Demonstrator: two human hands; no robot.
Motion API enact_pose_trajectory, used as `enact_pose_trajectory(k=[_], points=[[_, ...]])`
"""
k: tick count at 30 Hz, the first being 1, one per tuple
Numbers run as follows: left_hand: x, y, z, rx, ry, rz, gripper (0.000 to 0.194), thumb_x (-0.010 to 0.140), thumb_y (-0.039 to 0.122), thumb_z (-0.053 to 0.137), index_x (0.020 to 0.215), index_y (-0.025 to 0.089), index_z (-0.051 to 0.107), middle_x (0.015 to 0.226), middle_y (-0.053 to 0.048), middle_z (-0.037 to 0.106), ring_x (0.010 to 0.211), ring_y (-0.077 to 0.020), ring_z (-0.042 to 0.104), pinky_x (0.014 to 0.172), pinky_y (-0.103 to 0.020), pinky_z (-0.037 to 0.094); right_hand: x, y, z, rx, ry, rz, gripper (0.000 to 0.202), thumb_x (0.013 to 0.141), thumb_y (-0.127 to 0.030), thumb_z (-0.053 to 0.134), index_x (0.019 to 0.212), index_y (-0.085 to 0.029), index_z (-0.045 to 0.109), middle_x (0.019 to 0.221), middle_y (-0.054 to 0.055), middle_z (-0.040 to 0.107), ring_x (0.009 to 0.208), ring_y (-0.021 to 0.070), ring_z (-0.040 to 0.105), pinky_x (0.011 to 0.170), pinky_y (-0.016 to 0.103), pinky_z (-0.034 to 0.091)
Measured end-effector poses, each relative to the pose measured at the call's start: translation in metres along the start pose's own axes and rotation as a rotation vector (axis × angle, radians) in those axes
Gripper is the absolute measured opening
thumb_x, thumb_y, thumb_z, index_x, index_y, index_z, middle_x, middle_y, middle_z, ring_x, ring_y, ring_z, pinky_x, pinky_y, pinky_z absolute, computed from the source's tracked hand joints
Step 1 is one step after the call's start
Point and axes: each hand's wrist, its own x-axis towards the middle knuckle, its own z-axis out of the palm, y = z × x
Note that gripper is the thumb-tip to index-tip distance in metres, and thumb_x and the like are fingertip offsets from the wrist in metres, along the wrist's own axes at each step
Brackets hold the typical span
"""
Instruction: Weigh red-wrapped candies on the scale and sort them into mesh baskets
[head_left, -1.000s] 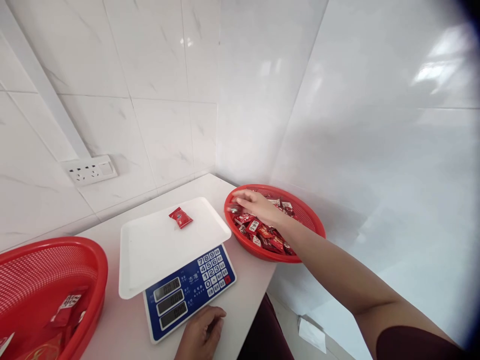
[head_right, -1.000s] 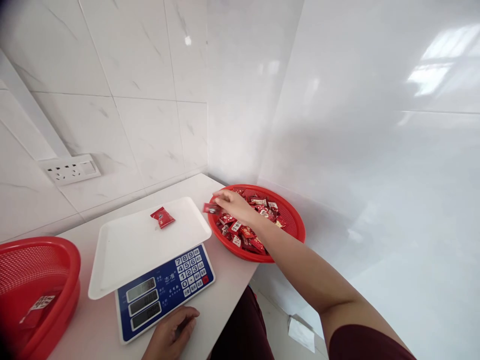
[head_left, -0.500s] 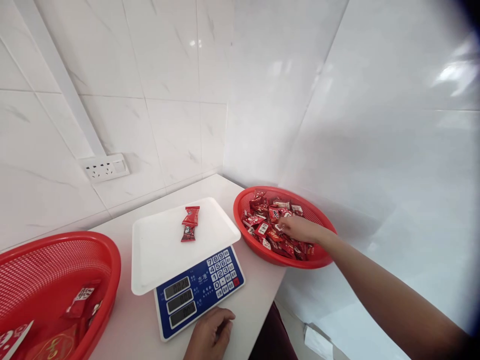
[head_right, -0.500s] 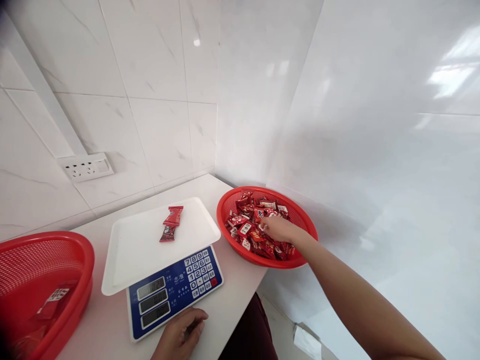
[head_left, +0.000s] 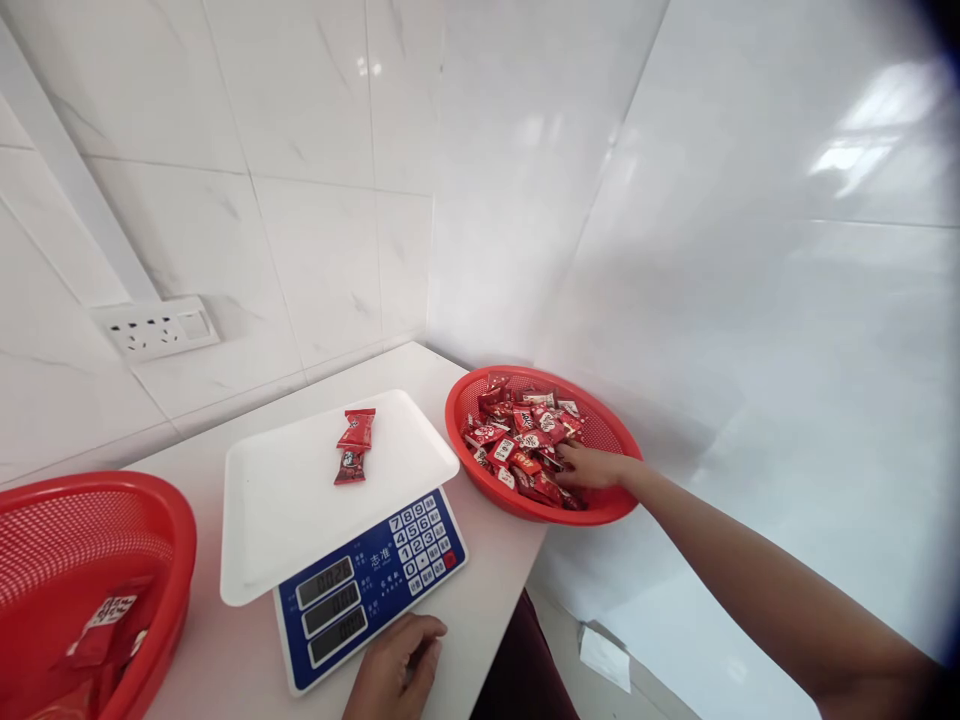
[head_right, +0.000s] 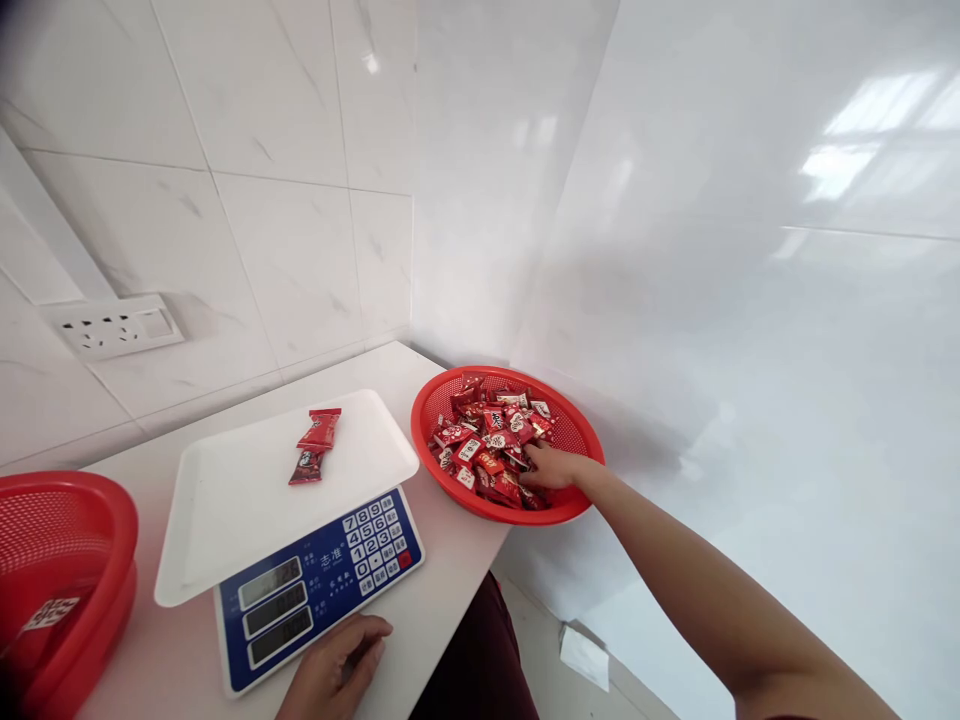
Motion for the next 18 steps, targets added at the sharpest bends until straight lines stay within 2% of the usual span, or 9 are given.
enact_pose_trajectory(k=[2, 5, 9, 13, 15, 18], points=[[0.000, 0.000, 0.001, -0.002, 0.009, 0.001, 0.027, 0.086, 0.042, 0.045, 0.085, 0.023, 0.064, 0.078, -0.002, 0.066, 0.069, -0.0148, 0.061, 0.063, -0.021, 0.047, 0.004, -0.006, 0.003, -0.013, -0.019, 0.062, 0.057, 0.081, -0.044, 0.048, 0.123, -0.005, 0.043, 0.115, 0.025, 0.057, 0.095, 0.0308, 0.061, 0.076, 0.035, 0.044], [0.000, 0.000, 0.001, -0.006, 0.019, 0.007, 0.028, 0.086, 0.044, 0.045, 0.084, 0.023, 0.065, 0.076, -0.002, 0.066, 0.068, -0.0147, 0.061, 0.063, -0.021, 0.047, 0.008, -0.014, 0.005, -0.010, -0.054, 0.127, 0.059, 0.083, -0.041, 0.047, 0.126, -0.002, 0.037, 0.105, 0.026, 0.061, 0.096, 0.0328, 0.060, 0.075, 0.037, 0.044], [0.000, -0.001, 0.001, -0.011, 0.012, 0.006, 0.028, 0.085, 0.044, 0.045, 0.085, 0.023, 0.064, 0.077, -0.002, 0.066, 0.068, -0.0148, 0.061, 0.063, -0.021, 0.048, 0.005, -0.016, 0.003, 0.068, -0.098, 0.121, 0.067, 0.080, -0.035, 0.053, 0.133, -0.004, 0.027, 0.110, 0.024, 0.061, 0.093, 0.0292, 0.062, 0.072, 0.034, 0.045], [0.000, -0.001, 0.001, -0.016, -0.005, -0.016, 0.028, 0.085, 0.044, 0.045, 0.086, 0.023, 0.064, 0.078, -0.003, 0.066, 0.069, -0.0149, 0.061, 0.061, -0.020, 0.048, 0.003, -0.014, 0.003, 0.163, -0.096, 0.108, 0.081, 0.075, -0.025, 0.058, 0.139, -0.008, 0.012, 0.112, 0.022, 0.060, 0.083, 0.0256, 0.064, 0.065, 0.031, 0.046], [0.000, 0.000, 0.001, -0.008, 0.002, -0.022, 0.028, 0.085, 0.044, 0.045, 0.085, 0.023, 0.064, 0.078, -0.003, 0.066, 0.068, -0.0151, 0.061, 0.061, -0.020, 0.048, 0.005, -0.014, 0.003, 0.205, -0.081, 0.115, 0.085, 0.071, -0.021, 0.060, 0.139, -0.006, 0.011, 0.109, 0.023, 0.061, 0.082, 0.0264, 0.064, 0.064, 0.031, 0.046], [0.000, 0.002, 0.000, -0.001, 0.012, -0.016, 0.027, 0.084, 0.043, 0.046, 0.084, 0.023, 0.065, 0.077, -0.003, 0.066, 0.068, -0.0154, 0.061, 0.063, -0.021, 0.048, 0.009, -0.013, 0.002, 0.285, -0.041, 0.122, 0.081, 0.064, -0.016, 0.065, 0.133, -0.005, 0.025, 0.103, 0.020, 0.063, 0.084, 0.0276, 0.062, 0.064, 0.031, 0.045]])
